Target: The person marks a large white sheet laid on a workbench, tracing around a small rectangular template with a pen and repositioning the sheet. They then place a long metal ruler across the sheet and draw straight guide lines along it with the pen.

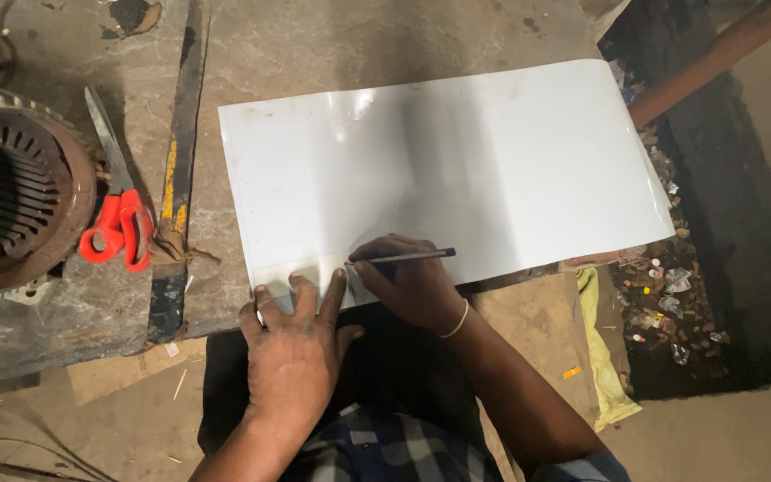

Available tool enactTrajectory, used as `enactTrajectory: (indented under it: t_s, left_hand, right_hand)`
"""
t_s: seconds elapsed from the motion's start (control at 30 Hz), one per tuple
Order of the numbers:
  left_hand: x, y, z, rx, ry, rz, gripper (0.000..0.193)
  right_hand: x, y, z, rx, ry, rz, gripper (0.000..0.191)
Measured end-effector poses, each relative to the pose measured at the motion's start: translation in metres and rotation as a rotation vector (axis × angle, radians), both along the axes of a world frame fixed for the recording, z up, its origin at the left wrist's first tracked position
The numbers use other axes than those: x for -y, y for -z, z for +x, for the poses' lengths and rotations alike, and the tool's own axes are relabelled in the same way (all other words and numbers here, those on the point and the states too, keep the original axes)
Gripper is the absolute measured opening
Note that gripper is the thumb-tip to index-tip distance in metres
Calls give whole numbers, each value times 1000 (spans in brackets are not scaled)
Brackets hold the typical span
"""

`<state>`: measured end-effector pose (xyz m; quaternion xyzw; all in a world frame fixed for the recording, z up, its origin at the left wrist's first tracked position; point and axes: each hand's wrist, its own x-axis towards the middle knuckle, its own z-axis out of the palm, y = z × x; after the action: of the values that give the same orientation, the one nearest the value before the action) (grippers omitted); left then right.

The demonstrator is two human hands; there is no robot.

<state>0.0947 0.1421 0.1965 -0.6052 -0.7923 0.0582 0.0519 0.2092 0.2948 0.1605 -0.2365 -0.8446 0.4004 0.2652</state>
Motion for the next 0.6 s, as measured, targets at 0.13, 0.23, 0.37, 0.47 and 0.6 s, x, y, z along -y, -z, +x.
enactTrajectory:
  t_s: [0.13, 0.23, 0.37, 0.47, 0.6]
  left_hand:
    - [0, 0, 0, 20, -2, 5, 77]
    - [1, 2, -1, 36, -3, 8, 77]
    - [2, 5, 0, 31, -4, 16, 77]
    - [2, 5, 0, 29, -2, 26, 78]
    - [2, 4, -1, 37, -6, 32, 77]
  right_hand:
    - [0, -1, 0, 28, 0, -3, 12]
    - [1, -1, 0, 24, 9, 3, 13]
    - [0, -3, -1, 7, 5, 8, 13]
    - [0, -3, -1, 29, 7, -22, 13]
    - [1, 4, -1, 10, 24, 12, 11]
